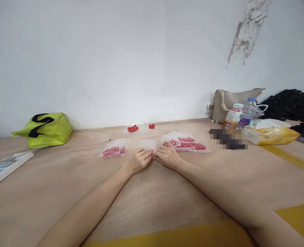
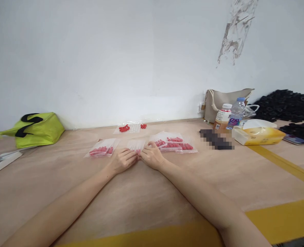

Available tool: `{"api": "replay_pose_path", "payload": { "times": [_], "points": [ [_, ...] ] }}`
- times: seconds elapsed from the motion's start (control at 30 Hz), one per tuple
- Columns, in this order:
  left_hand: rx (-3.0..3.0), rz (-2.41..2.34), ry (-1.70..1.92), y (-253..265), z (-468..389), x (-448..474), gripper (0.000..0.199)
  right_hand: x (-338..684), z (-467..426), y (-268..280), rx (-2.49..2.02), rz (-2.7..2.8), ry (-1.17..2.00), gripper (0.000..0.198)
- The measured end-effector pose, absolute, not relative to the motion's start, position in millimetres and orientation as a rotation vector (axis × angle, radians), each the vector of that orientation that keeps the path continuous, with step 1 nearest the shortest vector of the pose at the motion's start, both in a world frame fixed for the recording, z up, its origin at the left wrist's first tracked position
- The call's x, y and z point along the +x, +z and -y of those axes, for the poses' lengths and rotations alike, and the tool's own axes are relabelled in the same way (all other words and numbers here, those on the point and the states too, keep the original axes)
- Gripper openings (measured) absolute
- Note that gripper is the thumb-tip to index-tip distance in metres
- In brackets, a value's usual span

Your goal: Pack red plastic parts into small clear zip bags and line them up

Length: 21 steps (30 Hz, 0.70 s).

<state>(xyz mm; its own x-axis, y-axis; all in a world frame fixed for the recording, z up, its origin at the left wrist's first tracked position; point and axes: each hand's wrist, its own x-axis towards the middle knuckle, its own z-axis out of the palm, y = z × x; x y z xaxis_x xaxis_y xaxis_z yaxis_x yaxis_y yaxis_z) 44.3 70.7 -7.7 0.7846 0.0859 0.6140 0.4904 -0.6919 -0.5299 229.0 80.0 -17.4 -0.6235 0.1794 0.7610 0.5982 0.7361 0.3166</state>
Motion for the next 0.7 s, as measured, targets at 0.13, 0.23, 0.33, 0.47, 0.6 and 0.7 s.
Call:
{"api": "replay_pose_path", "payload": {
  "times": [0.13, 0.23, 0.33, 0.47, 0.6, 0.7],
  "points": [
    [-2.268, 0.413, -0.719, -5.4, -70.2, 44.1, 0.017, 228.4, -80.2, -18.9, -0.604, 2.143, -0.742, 0.027],
    [-2.272, 0.416, -0.727, -3.0, -68.2, 43.6, 0.013, 229.1, -79.8, -19.8, -0.641, 2.132, -0.704, 0.027],
    [-2.268, 0.412, -0.747, -2.9, -67.3, 42.5, 0.011, 229.8, -79.8, -20.7, -0.673, 2.128, -0.645, 0.027],
    [-2.277, 0.394, -0.773, -4.9, -68.9, 40.7, 0.011, 229.8, -80.8, -20.8, -0.651, 2.164, -0.615, 0.026],
    [-2.283, 0.376, -0.778, -5.6, -71.1, 39.9, 0.011, 229.3, -81.8, -21.2, -0.655, 2.181, -0.630, 0.025],
    [-2.284, 0.411, -0.762, -4.9, -71.2, 39.4, 0.011, 228.7, -82.0, -21.8, -0.673, 2.171, -0.612, 0.024]
  ]
}}
